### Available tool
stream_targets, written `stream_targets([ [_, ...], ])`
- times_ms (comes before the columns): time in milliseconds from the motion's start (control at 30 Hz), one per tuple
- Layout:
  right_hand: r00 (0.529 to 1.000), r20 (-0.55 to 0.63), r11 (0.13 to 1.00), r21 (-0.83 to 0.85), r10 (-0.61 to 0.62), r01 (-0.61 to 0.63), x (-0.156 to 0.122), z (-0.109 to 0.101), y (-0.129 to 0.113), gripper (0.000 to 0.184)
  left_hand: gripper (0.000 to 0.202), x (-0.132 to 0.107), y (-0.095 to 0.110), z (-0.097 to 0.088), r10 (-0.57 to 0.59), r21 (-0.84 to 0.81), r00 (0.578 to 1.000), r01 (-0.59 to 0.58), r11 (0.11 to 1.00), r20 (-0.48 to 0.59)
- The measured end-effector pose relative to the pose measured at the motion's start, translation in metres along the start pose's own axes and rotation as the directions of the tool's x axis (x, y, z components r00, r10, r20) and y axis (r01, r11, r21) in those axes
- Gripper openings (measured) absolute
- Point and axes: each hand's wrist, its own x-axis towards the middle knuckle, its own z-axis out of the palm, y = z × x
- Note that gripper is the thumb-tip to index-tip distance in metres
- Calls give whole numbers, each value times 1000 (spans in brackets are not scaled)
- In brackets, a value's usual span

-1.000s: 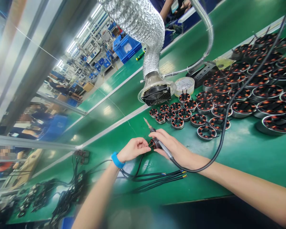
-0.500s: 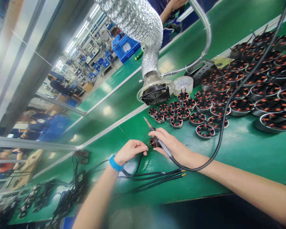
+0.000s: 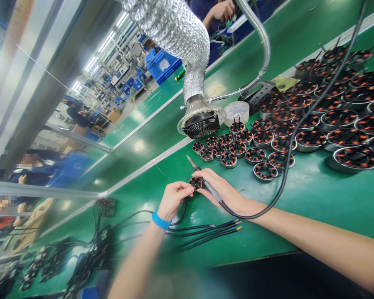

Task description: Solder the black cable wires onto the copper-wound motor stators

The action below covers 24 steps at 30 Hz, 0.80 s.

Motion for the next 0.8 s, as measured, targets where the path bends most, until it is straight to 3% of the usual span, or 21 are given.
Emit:
stream_targets([
  [267,1000,-10,999,-33,9,-9,-1,1,8,49,31,-2,-3,15,75,-46,991,-81,996,-110],
  [433,999,30,984,-178,-27,32,-2,-6,-4,50,27,-3,-9,9,152,-29,982,-156,987,-109],
  [633,984,-18,861,-486,-179,148,1,-33,-38,38,25,16,-7,-28,241,94,958,-229,969,-153],
  [800,967,-22,588,-797,-255,137,4,-46,-41,41,23,53,7,-81,366,319,910,-295,901,-193],
])
